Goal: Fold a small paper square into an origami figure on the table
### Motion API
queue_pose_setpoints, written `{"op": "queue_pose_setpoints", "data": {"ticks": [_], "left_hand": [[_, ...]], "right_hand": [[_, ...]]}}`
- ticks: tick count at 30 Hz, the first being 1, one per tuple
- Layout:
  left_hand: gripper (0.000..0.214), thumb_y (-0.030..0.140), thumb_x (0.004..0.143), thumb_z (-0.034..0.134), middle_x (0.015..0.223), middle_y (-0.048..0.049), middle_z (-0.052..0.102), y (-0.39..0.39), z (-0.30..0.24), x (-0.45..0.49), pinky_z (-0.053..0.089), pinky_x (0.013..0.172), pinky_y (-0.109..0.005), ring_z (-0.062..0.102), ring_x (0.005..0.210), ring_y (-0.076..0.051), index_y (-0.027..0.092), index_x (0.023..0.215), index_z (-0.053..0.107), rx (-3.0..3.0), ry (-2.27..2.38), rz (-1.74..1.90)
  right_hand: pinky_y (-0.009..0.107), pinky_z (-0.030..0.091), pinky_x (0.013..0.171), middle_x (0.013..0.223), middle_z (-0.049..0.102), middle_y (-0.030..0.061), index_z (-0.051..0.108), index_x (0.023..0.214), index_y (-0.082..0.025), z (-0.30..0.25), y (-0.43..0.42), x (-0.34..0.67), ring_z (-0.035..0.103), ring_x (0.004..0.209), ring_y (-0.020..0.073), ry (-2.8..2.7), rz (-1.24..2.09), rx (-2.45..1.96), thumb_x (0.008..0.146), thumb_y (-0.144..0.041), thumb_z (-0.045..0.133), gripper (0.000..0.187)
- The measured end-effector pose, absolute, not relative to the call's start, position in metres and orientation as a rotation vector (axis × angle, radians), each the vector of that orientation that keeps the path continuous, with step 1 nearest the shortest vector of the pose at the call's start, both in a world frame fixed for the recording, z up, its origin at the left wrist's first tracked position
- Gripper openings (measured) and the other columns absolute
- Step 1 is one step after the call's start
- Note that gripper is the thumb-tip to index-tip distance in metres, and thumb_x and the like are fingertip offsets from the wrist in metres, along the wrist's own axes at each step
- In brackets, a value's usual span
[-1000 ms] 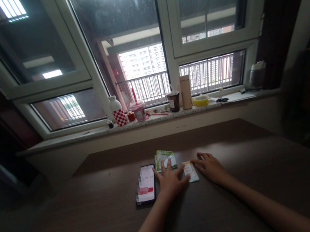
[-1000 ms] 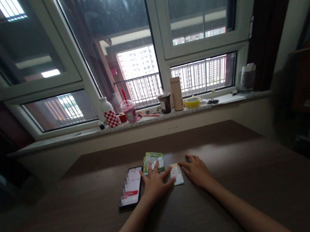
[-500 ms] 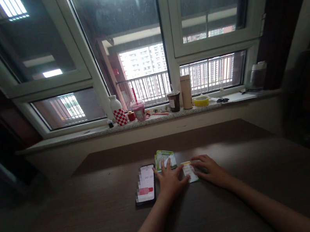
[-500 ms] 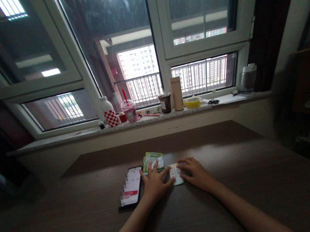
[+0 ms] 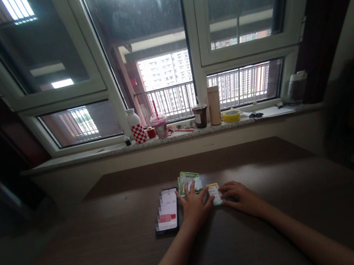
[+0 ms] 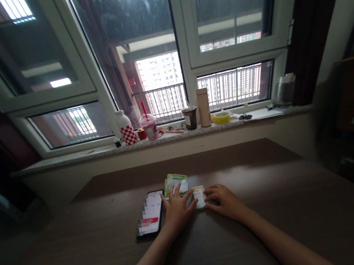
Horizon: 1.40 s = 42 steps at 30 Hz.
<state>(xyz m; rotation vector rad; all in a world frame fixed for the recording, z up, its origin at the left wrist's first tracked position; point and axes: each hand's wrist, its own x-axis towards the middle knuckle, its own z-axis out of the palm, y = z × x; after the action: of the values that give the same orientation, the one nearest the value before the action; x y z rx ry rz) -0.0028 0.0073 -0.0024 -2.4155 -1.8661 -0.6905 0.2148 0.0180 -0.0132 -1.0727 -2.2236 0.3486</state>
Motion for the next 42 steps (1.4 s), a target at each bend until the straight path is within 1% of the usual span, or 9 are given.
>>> {"op": "queue_pose_setpoints", "data": {"ticks": [8,13,16,21,28,32,34,38,42], "left_hand": [[0.027,0.048,0.090,0.050,0.143,-0.0029,0.047,0.008,-0.002,-0.003,0.003,0.107,-0.073,0.028,0.138,-0.034,0.036,0.106,0.069,-2.380,-1.843,-0.752],[0.026,0.052,0.088,0.052,0.144,-0.0019,0.046,0.008,-0.003,-0.003,0.000,0.107,-0.073,0.027,0.139,-0.033,0.037,0.099,0.071,-2.394,-1.820,-0.770],[0.029,0.056,0.085,0.055,0.144,-0.0026,0.046,0.008,-0.004,-0.003,-0.002,0.107,-0.073,0.028,0.138,-0.034,0.037,0.100,0.071,-2.408,-1.804,-0.769],[0.036,0.062,0.081,0.056,0.145,-0.0035,0.045,0.008,-0.003,-0.001,-0.001,0.107,-0.073,0.028,0.138,-0.036,0.036,0.101,0.071,-2.397,-1.780,-0.761],[0.036,0.060,0.082,0.056,0.144,-0.0067,0.045,0.009,-0.001,0.007,-0.001,0.107,-0.073,0.030,0.137,-0.035,0.031,0.097,0.071,-2.351,-1.810,-0.743],[0.034,0.057,0.085,0.054,0.143,-0.0073,0.047,0.008,0.001,0.011,0.000,0.107,-0.074,0.031,0.136,-0.035,0.029,0.097,0.071,-2.319,-1.799,-0.733],[0.035,0.056,0.086,0.052,0.143,-0.0078,0.048,0.008,0.002,0.013,0.001,0.107,-0.074,0.032,0.135,-0.035,0.028,0.096,0.071,-2.311,-1.792,-0.730],[0.036,0.056,0.088,0.050,0.142,-0.0085,0.049,0.008,0.004,0.014,0.003,0.108,-0.073,0.034,0.135,-0.035,0.028,0.096,0.071,-2.306,-1.790,-0.722],[0.033,0.053,0.086,0.054,0.144,-0.0088,0.046,0.009,0.002,0.013,0.002,0.108,-0.073,0.033,0.135,-0.035,0.028,0.102,0.068,-2.322,-1.811,-0.678]], "right_hand": [[0.037,0.045,0.090,0.101,0.069,0.0044,0.075,0.090,-0.029,-0.015,0.018,0.215,0.057,0.100,0.0207,-2.212,0.204,-1.047,0.089,-0.032,0.058,0.017],[0.037,0.044,0.082,0.086,0.069,0.0036,0.074,0.087,-0.026,-0.021,0.024,0.216,0.060,0.088,0.0199,-2.189,0.102,-1.106,0.089,-0.032,0.058,0.017],[0.040,0.042,0.088,0.083,0.070,0.0016,0.073,0.085,-0.026,-0.022,0.025,0.216,0.062,0.086,0.0194,-2.186,0.076,-1.118,0.088,-0.029,0.059,0.014],[0.051,0.028,0.105,0.085,0.072,-0.0002,0.069,0.081,-0.024,-0.018,0.023,0.215,0.065,0.088,0.0179,-2.148,0.056,-1.115,0.084,-0.021,0.061,0.009],[0.053,0.027,0.107,0.086,0.072,0.0008,0.065,0.079,-0.023,-0.017,0.022,0.214,0.065,0.090,0.0183,-2.137,0.074,-1.109,0.079,-0.018,0.060,0.008],[0.051,0.027,0.107,0.086,0.071,-0.0010,0.065,0.092,-0.025,-0.011,0.017,0.212,0.064,0.092,0.0178,-2.152,0.079,-1.108,0.077,-0.015,0.060,0.019],[0.051,0.026,0.108,0.087,0.071,-0.0010,0.065,0.098,-0.026,-0.008,0.015,0.210,0.063,0.093,0.0182,-2.181,0.085,-1.106,0.078,-0.020,0.062,0.020],[0.052,0.027,0.106,0.087,0.071,0.0006,0.066,0.088,-0.025,-0.010,0.017,0.207,0.063,0.092,0.0192,-2.182,0.070,-1.127,0.083,-0.030,0.063,0.008],[0.051,0.028,0.106,0.086,0.071,0.0009,0.064,0.081,-0.024,-0.016,0.021,0.207,0.064,0.088,0.0182,-2.122,0.103,-1.156,0.085,-0.027,0.057,0.008]]}}
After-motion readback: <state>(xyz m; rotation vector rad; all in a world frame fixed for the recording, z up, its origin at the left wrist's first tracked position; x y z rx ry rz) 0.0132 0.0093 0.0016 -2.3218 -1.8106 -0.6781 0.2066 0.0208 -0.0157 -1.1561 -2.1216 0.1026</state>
